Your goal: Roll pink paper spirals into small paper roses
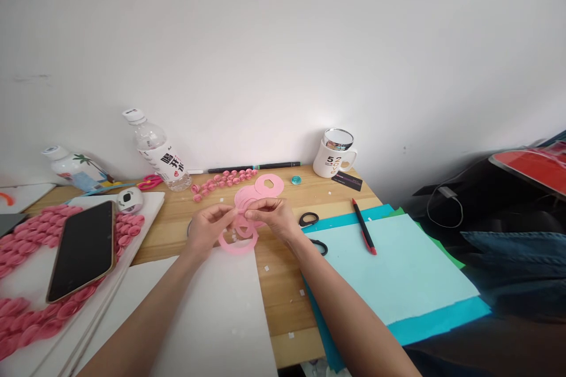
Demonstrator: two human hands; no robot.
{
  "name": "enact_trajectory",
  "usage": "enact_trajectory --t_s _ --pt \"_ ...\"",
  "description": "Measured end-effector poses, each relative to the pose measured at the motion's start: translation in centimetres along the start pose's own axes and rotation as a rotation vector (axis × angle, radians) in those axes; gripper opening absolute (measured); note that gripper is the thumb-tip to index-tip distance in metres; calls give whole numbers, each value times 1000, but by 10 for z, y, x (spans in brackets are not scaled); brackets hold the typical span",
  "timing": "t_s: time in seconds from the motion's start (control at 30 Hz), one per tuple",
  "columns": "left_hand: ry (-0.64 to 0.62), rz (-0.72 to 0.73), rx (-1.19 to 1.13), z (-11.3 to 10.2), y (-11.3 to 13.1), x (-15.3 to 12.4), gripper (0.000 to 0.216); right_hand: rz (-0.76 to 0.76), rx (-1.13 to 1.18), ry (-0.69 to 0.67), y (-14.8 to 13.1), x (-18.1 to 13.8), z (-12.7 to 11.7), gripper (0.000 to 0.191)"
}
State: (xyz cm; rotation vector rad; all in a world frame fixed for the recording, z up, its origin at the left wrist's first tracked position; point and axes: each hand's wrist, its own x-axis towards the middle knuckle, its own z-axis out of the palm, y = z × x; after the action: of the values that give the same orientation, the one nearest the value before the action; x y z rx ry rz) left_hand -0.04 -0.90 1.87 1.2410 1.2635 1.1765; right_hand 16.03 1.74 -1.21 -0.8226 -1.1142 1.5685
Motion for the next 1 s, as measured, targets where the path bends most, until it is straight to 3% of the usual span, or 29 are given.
enact_trajectory --t_s 0.27,1.0 --pt "5 -16 3 1 0 0 24 47 -28 -37 -3 -1 0 18" --pt "-2 -55 -19 3 1 -1 21 -61 -58 36 -2 -1 1 16"
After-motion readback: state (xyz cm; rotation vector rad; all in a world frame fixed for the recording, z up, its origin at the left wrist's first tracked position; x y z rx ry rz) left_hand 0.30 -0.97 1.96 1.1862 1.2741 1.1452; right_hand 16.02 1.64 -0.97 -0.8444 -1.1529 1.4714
